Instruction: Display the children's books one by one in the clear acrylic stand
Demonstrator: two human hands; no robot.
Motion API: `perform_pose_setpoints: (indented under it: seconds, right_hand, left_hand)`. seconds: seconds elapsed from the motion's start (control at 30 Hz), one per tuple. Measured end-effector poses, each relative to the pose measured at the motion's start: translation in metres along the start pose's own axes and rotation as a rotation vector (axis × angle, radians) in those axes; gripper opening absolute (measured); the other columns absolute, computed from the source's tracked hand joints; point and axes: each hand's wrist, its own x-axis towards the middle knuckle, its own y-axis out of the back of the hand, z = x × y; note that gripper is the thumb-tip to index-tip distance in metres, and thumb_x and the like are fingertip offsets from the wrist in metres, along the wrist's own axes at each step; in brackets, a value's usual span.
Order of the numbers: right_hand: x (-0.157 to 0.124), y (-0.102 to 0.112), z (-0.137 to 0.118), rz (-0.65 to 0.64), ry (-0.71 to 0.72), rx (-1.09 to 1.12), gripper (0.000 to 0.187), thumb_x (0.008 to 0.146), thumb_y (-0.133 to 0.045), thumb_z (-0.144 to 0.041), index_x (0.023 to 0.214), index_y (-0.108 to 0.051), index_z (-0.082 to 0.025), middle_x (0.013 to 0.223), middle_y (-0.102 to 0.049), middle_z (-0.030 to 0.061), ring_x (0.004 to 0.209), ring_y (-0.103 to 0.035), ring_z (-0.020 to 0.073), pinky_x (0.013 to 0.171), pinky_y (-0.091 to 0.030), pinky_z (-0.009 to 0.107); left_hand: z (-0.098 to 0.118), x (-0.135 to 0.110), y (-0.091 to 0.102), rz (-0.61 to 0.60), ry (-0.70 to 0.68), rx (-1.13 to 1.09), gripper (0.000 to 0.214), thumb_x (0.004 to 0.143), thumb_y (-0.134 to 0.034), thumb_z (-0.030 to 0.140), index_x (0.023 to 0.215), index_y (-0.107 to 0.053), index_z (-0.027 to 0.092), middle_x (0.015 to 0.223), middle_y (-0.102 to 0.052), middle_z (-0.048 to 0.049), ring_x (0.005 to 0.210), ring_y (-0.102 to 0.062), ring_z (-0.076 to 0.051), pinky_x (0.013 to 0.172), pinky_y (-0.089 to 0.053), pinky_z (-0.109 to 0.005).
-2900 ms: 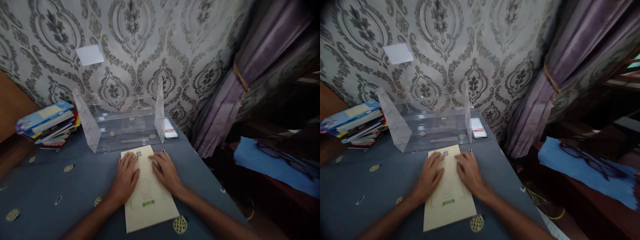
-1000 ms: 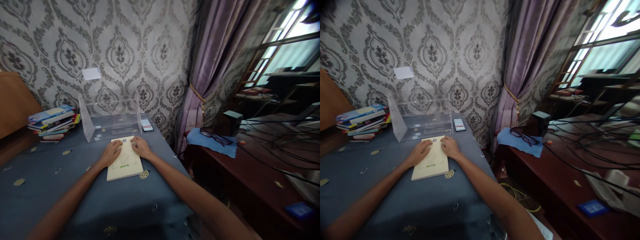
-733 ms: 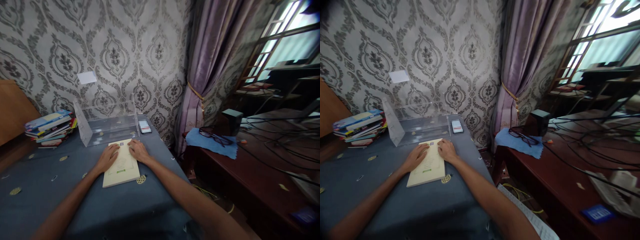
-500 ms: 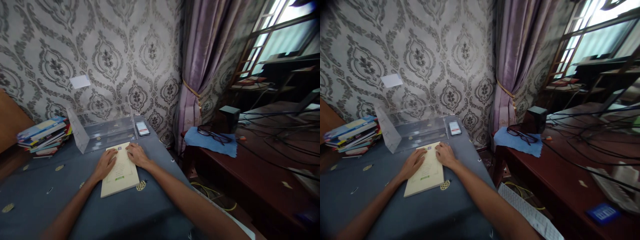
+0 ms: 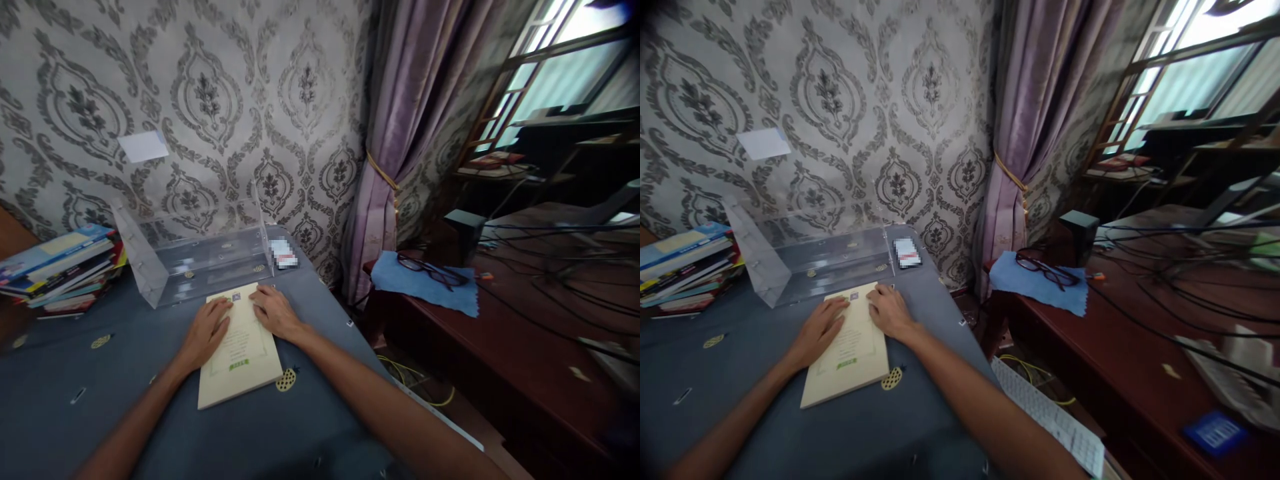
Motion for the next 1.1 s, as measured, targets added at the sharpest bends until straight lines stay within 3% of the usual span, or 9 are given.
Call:
perform_pose_setpoints:
  seconds: [0.2, 0.5, 1.1]
  right_hand:
    - [0.000, -0.005, 0.004, 0.021, 0.003, 0.017, 0.028, 0.092, -0.056, -0.013, 0.117, -0.066, -0.018, 0.130, -0.060, 0.0125, 0.122, -0.055, 0.0258, 0.102, -0.044, 0.041]
    - [0.018, -0.008, 0.019, 0.016, 0.131, 0.035, 0.027, 0.092, -0.052, -0.011, 0.114, -0.066, -0.017, 0.125, -0.060, 0.0126, 0.117, -0.055, 0.0243, 0.104, -0.044, 0.041]
    - [0.038, -0.022, 0.033, 0.071, 0.073, 0.072, 0.031, 0.094, -0.047, -0.014, 0.119, -0.064, -0.018, 0.130, -0.058, 0.0134, 0.120, -0.052, 0.0263, 0.104, -0.046, 0.044]
  left_hand:
    - [-0.001, -0.001, -0.003, 0.005, 0.016, -0.005, 0.034, 0.099, -0.041, 0.034, 0.125, -0.061, 0.023, 0.132, -0.060, -0.0107, 0.127, -0.053, -0.026, 0.110, -0.044, -0.048]
    - [0.006, 0.001, -0.001, -0.029, 0.029, 0.003, 0.034, 0.101, -0.037, 0.029, 0.128, -0.057, 0.023, 0.136, -0.057, -0.0110, 0.132, -0.050, -0.026, 0.116, -0.035, -0.052]
    - [0.000, 0.021, -0.005, -0.051, 0.051, -0.001, 0.034, 0.101, -0.036, 0.025, 0.129, -0.055, 0.023, 0.138, -0.055, -0.0112, 0.134, -0.048, -0.025, 0.117, -0.033, -0.054]
